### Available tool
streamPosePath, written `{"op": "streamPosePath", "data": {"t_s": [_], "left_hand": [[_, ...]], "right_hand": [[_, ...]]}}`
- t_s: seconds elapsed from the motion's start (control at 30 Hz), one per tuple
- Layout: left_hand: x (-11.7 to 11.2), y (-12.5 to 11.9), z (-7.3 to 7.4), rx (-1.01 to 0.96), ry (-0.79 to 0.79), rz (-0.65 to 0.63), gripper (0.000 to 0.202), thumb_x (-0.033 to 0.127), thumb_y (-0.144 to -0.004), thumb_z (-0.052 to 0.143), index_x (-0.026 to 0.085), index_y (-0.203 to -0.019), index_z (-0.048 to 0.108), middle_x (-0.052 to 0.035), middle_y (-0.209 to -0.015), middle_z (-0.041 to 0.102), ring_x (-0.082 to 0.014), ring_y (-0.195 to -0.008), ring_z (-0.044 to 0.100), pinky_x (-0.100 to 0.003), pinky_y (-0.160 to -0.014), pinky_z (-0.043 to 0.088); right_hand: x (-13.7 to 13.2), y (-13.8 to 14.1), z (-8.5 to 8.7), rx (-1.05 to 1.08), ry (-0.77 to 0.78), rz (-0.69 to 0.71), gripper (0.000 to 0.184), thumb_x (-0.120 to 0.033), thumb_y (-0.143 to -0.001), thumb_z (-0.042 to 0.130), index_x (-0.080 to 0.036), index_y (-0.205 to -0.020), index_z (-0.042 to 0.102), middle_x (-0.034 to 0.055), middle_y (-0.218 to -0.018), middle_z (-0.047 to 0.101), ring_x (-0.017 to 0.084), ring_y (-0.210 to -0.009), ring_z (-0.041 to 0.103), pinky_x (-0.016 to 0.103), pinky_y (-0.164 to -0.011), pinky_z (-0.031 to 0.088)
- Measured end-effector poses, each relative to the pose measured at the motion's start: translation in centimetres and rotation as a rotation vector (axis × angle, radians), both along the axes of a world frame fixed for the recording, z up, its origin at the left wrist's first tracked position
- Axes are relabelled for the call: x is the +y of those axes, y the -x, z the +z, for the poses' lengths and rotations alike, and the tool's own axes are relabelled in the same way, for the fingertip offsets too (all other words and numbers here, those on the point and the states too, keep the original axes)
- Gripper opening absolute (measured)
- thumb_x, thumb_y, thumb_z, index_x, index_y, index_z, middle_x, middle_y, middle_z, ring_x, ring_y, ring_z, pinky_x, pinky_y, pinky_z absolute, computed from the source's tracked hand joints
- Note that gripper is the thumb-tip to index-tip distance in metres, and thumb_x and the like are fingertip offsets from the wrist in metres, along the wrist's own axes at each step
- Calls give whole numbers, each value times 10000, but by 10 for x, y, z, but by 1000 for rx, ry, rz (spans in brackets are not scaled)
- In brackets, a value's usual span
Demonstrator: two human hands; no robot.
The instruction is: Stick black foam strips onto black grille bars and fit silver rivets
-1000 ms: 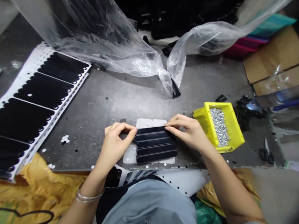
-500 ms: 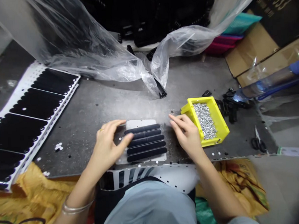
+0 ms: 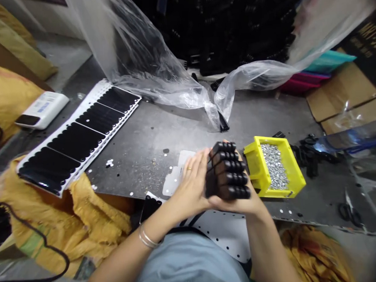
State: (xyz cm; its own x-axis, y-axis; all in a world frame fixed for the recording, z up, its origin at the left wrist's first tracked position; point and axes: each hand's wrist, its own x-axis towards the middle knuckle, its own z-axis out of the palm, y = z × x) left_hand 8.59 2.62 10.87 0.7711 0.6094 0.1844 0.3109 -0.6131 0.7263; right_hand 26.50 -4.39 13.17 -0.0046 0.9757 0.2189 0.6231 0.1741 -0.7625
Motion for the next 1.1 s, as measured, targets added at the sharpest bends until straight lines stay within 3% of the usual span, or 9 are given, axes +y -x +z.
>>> {"op": "streamPosePath", "data": {"t_s": [0.13, 0.27, 0.47, 0.63, 0.73, 0.8, 0.93, 1.03, 1.1], "left_hand": [[16, 52, -9, 304, -47, 170, 1536, 874, -653, 729, 171, -1629, -226, -290, -1726, -60, -514, -1587, -70, -747, -1246, 53], [28, 97, -13, 388, -45, 222, 1485, 916, -693, 646, 191, -1619, -260, -272, -1734, -18, -476, -1600, -35, -706, -1262, 93], [25, 63, -19, 319, -22, 137, 1477, 882, -726, 657, 199, -1588, -329, -261, -1734, -48, -432, -1614, -13, -661, -1282, 86], [25, 62, -7, 295, -58, 106, 1437, 815, -760, 699, 176, -1618, -260, -278, -1733, 30, -446, -1610, 94, -660, -1268, 132], [11, 89, 12, 269, -58, 158, 1023, 706, -860, 687, 228, -1629, 212, -202, -1629, 413, -385, -1498, 403, -556, -1192, 340], [-6, 100, 19, 295, -45, 113, 582, 598, -923, 681, 269, -1382, 538, -92, -1333, 682, -305, -1225, 628, -465, -1041, 453], [-40, 97, 20, 241, -114, -20, 110, 314, -1031, 578, 256, -1093, 647, 13, -974, 755, -208, -908, 673, -387, -925, 422], [-46, 91, 25, 200, -154, -31, 182, 171, -1042, 489, 255, -983, 639, 40, -914, 744, -176, -860, 661, -403, -991, 345], [-43, 88, 30, 222, -148, -4, 84, 229, -1019, 568, 262, -1052, 638, 30, -977, 750, -195, -923, 667, -432, -1060, 290]], "right_hand": [[46, 20, 11, -382, 75, 177, 1131, -472, -728, 847, -170, -1634, 242, 218, -1460, 518, 418, -1410, 480, 651, -1257, 275], [44, 15, -5, -495, 186, 263, 1252, -625, -726, 842, -206, -1673, 140, 219, -1629, 369, 423, -1543, 322, 666, -1293, 158], [12, 0, -35, -190, 252, -186, 871, -621, -1021, 466, -363, -1667, -59, 95, -1769, 80, 334, -1631, 119, 683, -1267, 224], [-1, 8, -33, -133, 176, -195, 705, -518, -1067, 431, -349, -1668, 104, 89, -1767, 109, 312, -1623, 169, 640, -1266, 245], [-32, -1, -12, -131, 17, -294, 431, -359, -1052, 533, -330, -1481, 497, 84, -1525, 556, 274, -1433, 500, 537, -1175, 391], [-56, -3, -3, -128, -28, -248, 228, -266, -1012, 617, -304, -1234, 653, 40, -1196, 721, 225, -1171, 650, 430, -1027, 479], [-84, 15, -8, -143, 62, 24, 212, -215, -1001, 641, -262, -1208, 657, 36, -1103, 750, 208, -1040, 674, 380, -896, 481], [-87, 29, -9, -135, 72, 112, 225, -179, -1035, 577, -258, -1236, 642, 13, -1031, 769, 182, -939, 681, 374, -874, 455], [-83, 30, -3, -107, 75, 110, 203, -170, -1043, 565, -263, -1209, 639, -14, -988, 769, 163, -878, 672, 373, -876, 436]]}}
